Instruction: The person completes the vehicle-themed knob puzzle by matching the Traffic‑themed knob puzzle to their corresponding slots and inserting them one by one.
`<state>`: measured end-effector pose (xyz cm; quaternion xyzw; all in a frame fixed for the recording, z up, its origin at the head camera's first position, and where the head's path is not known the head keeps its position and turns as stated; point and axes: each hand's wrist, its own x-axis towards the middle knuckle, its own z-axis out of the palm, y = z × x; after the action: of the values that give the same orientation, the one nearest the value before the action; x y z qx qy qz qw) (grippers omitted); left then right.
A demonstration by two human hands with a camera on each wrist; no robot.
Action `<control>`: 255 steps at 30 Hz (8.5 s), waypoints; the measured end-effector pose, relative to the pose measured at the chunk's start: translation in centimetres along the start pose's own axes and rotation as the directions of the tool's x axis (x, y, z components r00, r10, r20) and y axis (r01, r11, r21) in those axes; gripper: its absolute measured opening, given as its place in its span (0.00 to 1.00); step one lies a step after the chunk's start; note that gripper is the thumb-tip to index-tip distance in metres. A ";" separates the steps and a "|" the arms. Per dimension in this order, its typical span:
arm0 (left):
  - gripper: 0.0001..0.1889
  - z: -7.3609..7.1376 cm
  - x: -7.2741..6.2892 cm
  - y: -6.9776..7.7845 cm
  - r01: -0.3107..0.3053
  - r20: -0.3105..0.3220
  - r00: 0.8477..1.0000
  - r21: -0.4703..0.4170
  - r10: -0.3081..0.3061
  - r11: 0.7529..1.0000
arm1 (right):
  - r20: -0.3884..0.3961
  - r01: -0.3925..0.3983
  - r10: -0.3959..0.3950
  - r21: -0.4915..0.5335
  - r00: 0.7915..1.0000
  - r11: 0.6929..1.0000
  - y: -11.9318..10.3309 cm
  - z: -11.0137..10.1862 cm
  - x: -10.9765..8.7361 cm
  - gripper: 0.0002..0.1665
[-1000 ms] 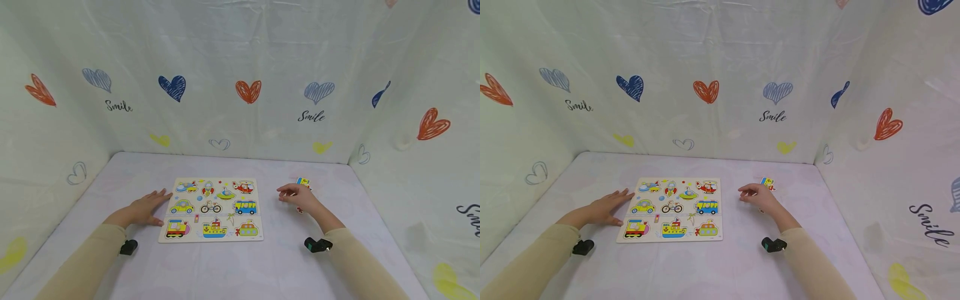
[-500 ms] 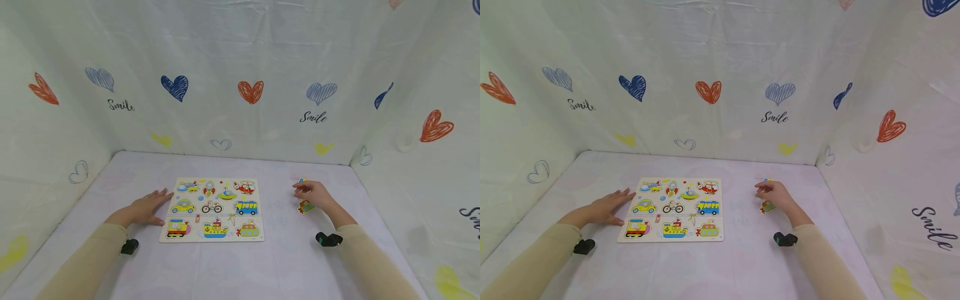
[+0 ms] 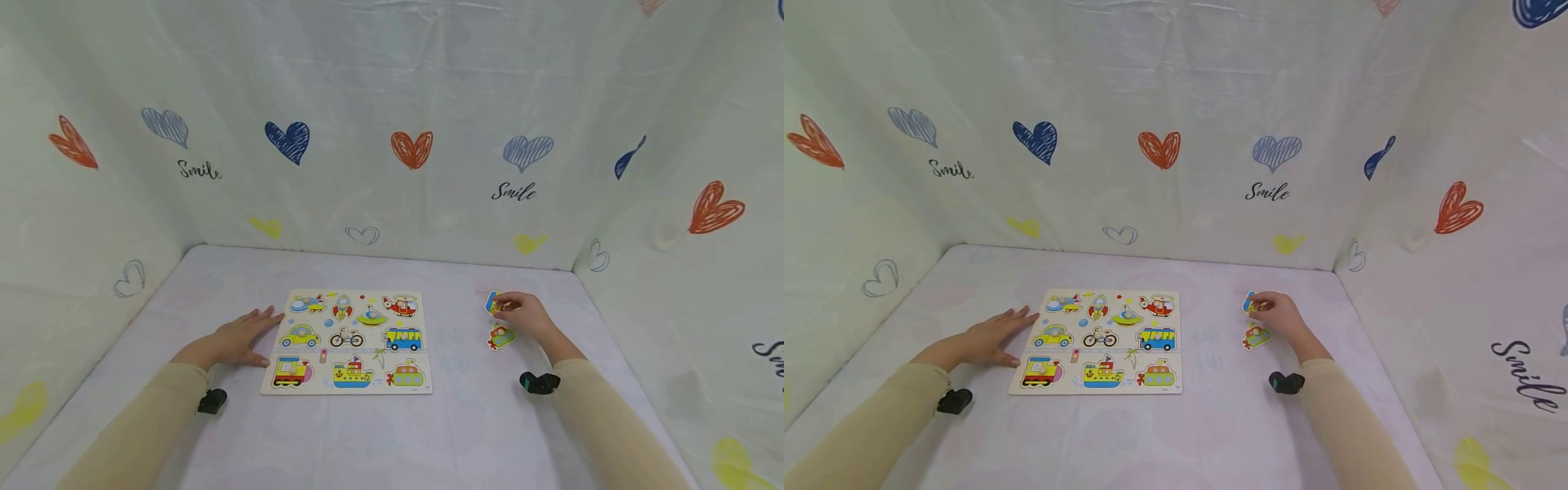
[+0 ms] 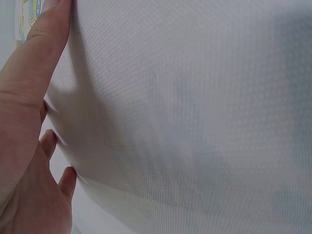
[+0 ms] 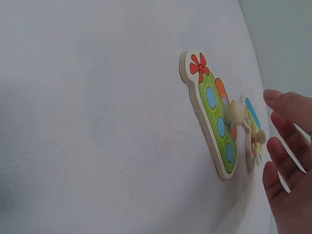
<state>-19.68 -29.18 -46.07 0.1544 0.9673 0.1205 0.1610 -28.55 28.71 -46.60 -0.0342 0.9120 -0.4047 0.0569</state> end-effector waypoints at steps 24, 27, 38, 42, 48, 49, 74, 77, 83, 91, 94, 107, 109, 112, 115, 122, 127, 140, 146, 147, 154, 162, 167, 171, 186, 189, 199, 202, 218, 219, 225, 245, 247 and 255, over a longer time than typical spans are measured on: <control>0.52 0.1 -0.1 0.3 0.009 -0.001 1.000 0.000 -0.009 1.000 | -0.050 -0.075 0.074 0.000 0.996 0.997 1.6 0.1 1.4 0.21; 0.52 0.0 -0.2 0.3 0.004 -0.006 1.000 0.002 -0.004 1.000 | -0.039 -0.082 0.082 -0.001 0.996 0.997 1.8 0.0 1.4 0.21; 0.52 0.0 -0.2 0.4 0.004 -0.012 1.000 0.005 -0.004 1.000 | -0.025 -0.071 0.071 -0.002 0.997 0.997 2.1 0.0 2.1 0.16; 0.52 0.0 -0.2 0.4 0.009 -0.009 1.000 0.007 -0.009 1.000 | -0.029 -0.069 0.069 -0.016 0.997 0.997 2.1 -0.1 2.2 0.15; 0.53 0.0 -0.2 0.3 0.006 -0.011 1.000 0.011 -0.006 1.000 | -0.021 -0.068 0.067 -0.019 0.998 0.998 2.0 -0.1 2.2 0.15; 0.53 0.0 -0.2 0.2 0.004 -0.013 1.000 0.011 -0.004 1.000 | -0.017 -0.061 0.061 -0.018 0.998 0.998 2.3 -0.1 2.4 0.14; 0.53 0.0 0.0 0.2 0.027 -0.003 1.000 0.001 -0.027 1.000 | 0.105 0.082 -0.076 -0.059 0.992 0.995 -0.8 1.7 2.5 0.13; 0.53 0.0 0.0 0.2 0.024 -0.002 1.000 0.001 -0.024 1.000 | 0.126 0.108 -0.101 -0.049 0.987 0.993 -1.3 2.2 2.6 0.13; 0.53 0.0 -0.1 0.2 0.021 -0.004 1.000 -0.002 -0.021 1.000 | 0.170 0.136 -0.131 -0.022 0.977 0.990 -2.6 3.3 2.1 0.11; 0.52 -0.1 -0.3 0.3 0.015 -0.008 1.000 -0.001 -0.015 1.000 | 0.202 0.171 -0.157 -0.055 0.967 0.984 -4.3 5.2 1.8 0.09; 0.52 0.0 -0.2 0.3 0.014 -0.010 1.000 0.002 -0.013 1.000 | 0.215 0.170 -0.156 -0.049 0.964 0.984 -4.9 5.9 1.8 0.08; 0.52 0.0 -0.2 0.5 0.030 -0.010 1.000 -0.004 -0.030 1.000 | 0.329 0.265 -0.254 0.012 0.910 0.964 -8.0 9.0 0.4 0.07; 0.53 0.1 -0.3 0.4 0.028 -0.012 1.000 -0.003 -0.028 1.000 | 0.341 0.282 -0.274 0.024 0.899 0.959 -8.4 9.4 0.2 0.07; 0.53 0.1 -0.2 0.3 0.027 -0.015 1.000 -0.003 -0.027 1.000 | 0.362 0.317 -0.315 0.057 0.877 0.947 -8.7 10.0 0.1 0.07; 0.52 0.1 -0.2 0.3 0.025 -0.017 1.000 0.000 -0.025 1.000 | 0.383 0.348 -0.352 0.083 0.854 0.934 -9.2 10.6 0.1 0.07; 0.52 0.0 -0.3 0.2 0.016 -0.014 1.000 0.000 -0.016 1.000 | 0.457 0.372 -0.382 0.116 0.803 0.921 -10.4 12.0 -0.3 0.05; 0.52 0.0 -0.2 0.1 0.013 -0.012 1.000 -0.004 -0.013 1.000 | 0.502 0.379 -0.388 0.125 0.773 0.917 -11.2 13.0 -0.4 0.05; 0.52 0.2 -0.1 0.1 0.017 -0.016 1.000 0.002 -0.017 1.000 | 0.543 0.435 -0.425 0.119 0.724 0.892 -13.5 15.5 -0.8 0.06; 0.52 0.0 -0.2 0.3 0.030 -0.011 0.999 0.004 -0.030 1.000 | 0.557 0.469 -0.446 0.112 0.700 0.876 -14.3 16.7 -1.1 0.08; 0.52 0.0 -0.2 0.4 0.034 -0.009 0.999 0.001 -0.034 0.999 | 0.564 0.471 -0.450 0.119 0.692 0.874 -14.4 16.9 -1.2 0.08; 0.52 0.0 -0.2 0.7 0.045 -0.006 0.999 -0.006 -0.045 0.999 | 0.649 0.505 -0.475 0.159 0.594 0.848 -15.1 17.9 -1.7 0.07; 0.52 0.2 0.0 0.5 0.037 -0.010 0.999 0.005 -0.037 0.999 | 0.676 0.514 -0.486 0.183 0.553 0.838 -15.6 18.4 -2.0 0.07; 0.52 0.2 -0.1 0.4 0.031 -0.014 0.999 0.005 -0.030 1.000 | 0.673 0.508 -0.478 0.174 0.564 0.844 -15.7 18.8 -2.0 0.07; 0.52 0.0 -0.2 0.4 0.031 -0.018 0.999 0.001 -0.031 1.000 | 0.657 0.518 -0.490 0.174 0.573 0.838 -15.7 19.2 -2.0 0.04; 0.52 0.1 -0.2 0.5 0.029 -0.020 0.999 0.000 -0.029 1.000 | 0.626 0.476 -0.471 0.176 0.622 0.862 -16.2 19.6 -2.5 0.04; 0.52 0.1 -0.1 0.5 0.032 -0.021 0.999 -0.003 -0.032 0.999 | 0.625 0.472 -0.474 0.185 0.621 0.862 -16.2 19.6 -2.5 0.04; 0.52 -0.1 -0.3 0.9 0.049 -0.014 0.999 -0.003 -0.049 0.999 | 0.627 0.483 -0.487 0.194 0.608 0.854 -16.3 19.7 -2.4 0.04; 0.52 -0.1 -0.4 0.9 0.049 -0.012 0.999 -0.006 -0.049 0.999 | 0.630 0.490 -0.489 0.190 0.604 0.851 -16.3 19.7 -2.4 0.04; 0.53 0.3 0.1 0.2 0.029 -0.016 0.999 -0.013 -0.029 0.999 | 0.638 0.498 -0.485 0.179 0.598 0.849 -16.4 19.8 -2.3 0.04; 0.53 0.3 0.1 0.2 0.029 -0.015 0.999 -0.014 -0.030 0.999 | 0.638 0.499 -0.486 0.179 0.597 0.848 -16.4 19.8 -2.3 0.04; 0.52 0.1 0.1 0.4 0.027 -0.014 1.000 -0.013 -0.027 1.000 | 0.633 0.516 -0.499 0.177 0.592 0.838 -16.1 19.9 -2.1 0.04; 0.52 0.3 0.1 0.2 0.008 -0.015 1.000 -0.006 -0.009 1.000 | 0.575 0.460 -0.436 0.114 0.692 0.881 -15.6 16.6 -2.5 0.10; 0.52 0.2 0.0 0.3 0.007 -0.016 1.000 -0.006 -0.007 1.000 | 0.565 0.459 -0.435 0.110 0.701 0.882 -15.2 15.9 -2.4 0.10; 0.52 0.0 -0.1 0.6 -0.001 -0.018 1.000 0.006 0.001 1.000 | 0.506 0.445 -0.442 0.124 0.740 0.887 -12.8 12.4 -2.6 0.11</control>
<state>-19.40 -28.68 -45.90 0.1541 0.9690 0.1192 0.1517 -24.10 11.26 -45.17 -0.3585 0.8283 -0.3794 0.2035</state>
